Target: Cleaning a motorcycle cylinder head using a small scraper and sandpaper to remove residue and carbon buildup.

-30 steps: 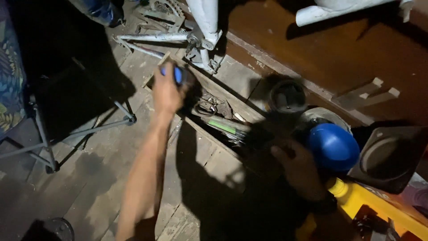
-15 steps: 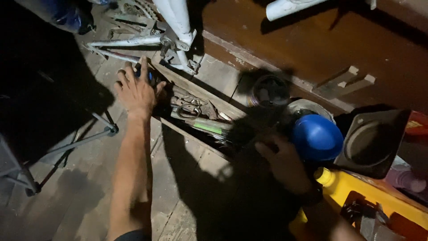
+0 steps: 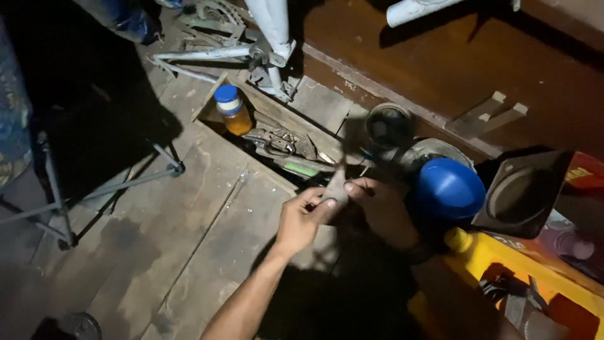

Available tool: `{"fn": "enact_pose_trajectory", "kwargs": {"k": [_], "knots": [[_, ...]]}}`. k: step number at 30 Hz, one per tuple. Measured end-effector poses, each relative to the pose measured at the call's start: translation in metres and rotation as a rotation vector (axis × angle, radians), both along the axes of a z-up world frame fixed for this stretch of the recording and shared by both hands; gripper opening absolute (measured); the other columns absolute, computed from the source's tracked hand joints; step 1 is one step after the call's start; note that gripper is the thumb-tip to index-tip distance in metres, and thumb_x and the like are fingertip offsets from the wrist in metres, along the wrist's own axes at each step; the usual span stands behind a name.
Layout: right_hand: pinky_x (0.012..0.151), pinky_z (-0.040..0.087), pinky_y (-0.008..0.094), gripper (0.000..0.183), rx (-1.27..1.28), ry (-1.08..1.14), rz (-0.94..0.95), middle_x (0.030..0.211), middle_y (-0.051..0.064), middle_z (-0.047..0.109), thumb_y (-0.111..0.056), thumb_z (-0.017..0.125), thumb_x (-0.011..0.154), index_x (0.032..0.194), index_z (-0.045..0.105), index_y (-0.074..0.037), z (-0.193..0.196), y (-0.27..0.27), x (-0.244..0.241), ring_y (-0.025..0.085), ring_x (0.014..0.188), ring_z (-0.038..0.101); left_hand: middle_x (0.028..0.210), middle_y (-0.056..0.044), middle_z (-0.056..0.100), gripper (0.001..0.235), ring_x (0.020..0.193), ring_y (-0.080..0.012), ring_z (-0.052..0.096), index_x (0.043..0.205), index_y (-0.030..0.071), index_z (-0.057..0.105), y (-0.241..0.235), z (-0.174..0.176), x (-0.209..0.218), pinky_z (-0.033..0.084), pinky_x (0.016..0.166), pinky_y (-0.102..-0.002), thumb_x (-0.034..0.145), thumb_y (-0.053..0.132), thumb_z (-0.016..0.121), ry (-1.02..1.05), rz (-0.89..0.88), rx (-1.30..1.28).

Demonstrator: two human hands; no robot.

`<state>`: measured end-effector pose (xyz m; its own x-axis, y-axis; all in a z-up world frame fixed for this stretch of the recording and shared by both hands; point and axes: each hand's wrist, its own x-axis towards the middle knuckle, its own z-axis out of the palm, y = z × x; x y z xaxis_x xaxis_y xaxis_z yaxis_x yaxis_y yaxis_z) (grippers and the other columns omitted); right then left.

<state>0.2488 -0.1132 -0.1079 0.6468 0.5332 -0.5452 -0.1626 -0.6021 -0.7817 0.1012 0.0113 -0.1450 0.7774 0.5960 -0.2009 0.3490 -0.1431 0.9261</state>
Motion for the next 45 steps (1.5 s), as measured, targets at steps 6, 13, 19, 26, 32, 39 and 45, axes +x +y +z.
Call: {"fn": "enact_pose_trajectory", "kwargs": {"k": [6,13,19,26,32,39,45], "knots": [[0.074,0.059,0.036,0.026,0.128,-0.111,0.074,0.089,0.011,0.08,-0.029,0.072,0.092,0.112,0.083,-0.018,0.005,-0.006,-0.015,0.019,0.08,0.073,0.093,-0.006,0.078,0.036,0.084,-0.0097,0.067,0.115,0.007,0.076,-0.022,0.012,-0.026,0.059,0.081,-0.03,0.081,0.002,0.086,-0.239,0.032,-0.516],[0.08,0.055,0.047,0.04,0.143,-0.182,-0.059,0.114,0.024,0.062,-0.032,0.061,0.101,0.131,0.063,-0.005,0.007,-0.026,0.029,0.037,0.098,0.063,0.095,-0.007,0.076,0.029,0.083,-0.0125,0.068,0.112,0.003,0.076,-0.036,0.01,-0.061,0.059,0.08,-0.029,0.084,-0.002,0.08,-0.149,0.125,-0.663],[0.106,0.049,0.049,0.042,0.154,-0.233,-0.04,0.132,0.018,0.066,-0.036,0.061,0.1,0.134,0.066,-0.011,-0.002,-0.014,0.031,0.035,0.124,0.062,0.097,-0.006,0.073,0.026,0.088,-0.0144,0.062,0.114,0.002,0.076,-0.028,-0.003,-0.097,0.052,0.086,-0.031,0.088,-0.001,0.076,-0.097,0.292,-0.555],[0.097,0.055,0.046,0.068,0.038,-0.744,0.417,0.144,0.016,0.053,-0.058,0.06,0.1,0.155,0.042,-0.021,0.056,0.031,0.008,0.034,0.128,0.061,0.095,-0.001,0.072,0.018,0.087,-0.0139,0.058,0.108,0.003,0.076,-0.024,0.047,-0.095,0.049,0.086,-0.03,0.091,-0.001,0.075,-0.132,0.335,-0.47],[0.096,0.055,0.054,0.05,0.319,0.274,0.252,0.131,0.027,0.063,-0.035,0.049,0.106,0.143,0.054,-0.002,0.021,0.026,-0.048,0.041,0.117,0.067,0.091,0.0,0.072,0.02,0.084,-0.0109,0.058,0.107,0.006,0.076,-0.023,0.03,-0.076,0.049,0.081,-0.027,0.088,0.0,0.077,-0.195,0.306,-0.467],[0.072,0.064,0.039,0.027,0.331,0.265,0.064,0.097,0.013,0.074,-0.027,0.057,0.105,0.124,0.067,-0.011,-0.045,0.013,-0.037,0.022,0.082,0.073,0.074,0.002,0.065,0.013,0.062,-0.0072,0.05,0.096,0.008,0.075,-0.026,0.005,-0.081,0.042,0.056,-0.02,0.086,0.003,0.08,-0.141,0.307,-0.464],[0.058,0.061,0.038,0.043,0.339,0.162,0.167,0.083,0.022,0.066,-0.015,0.052,0.1,0.139,0.054,0.004,0.016,0.031,-0.033,0.028,0.07,0.07,0.072,0.002,0.054,0.014,0.062,-0.0094,0.049,0.097,0.004,0.071,-0.01,0.076,-0.089,0.038,0.055,-0.022,0.086,-0.004,0.07,-0.16,0.486,-0.422]]}}
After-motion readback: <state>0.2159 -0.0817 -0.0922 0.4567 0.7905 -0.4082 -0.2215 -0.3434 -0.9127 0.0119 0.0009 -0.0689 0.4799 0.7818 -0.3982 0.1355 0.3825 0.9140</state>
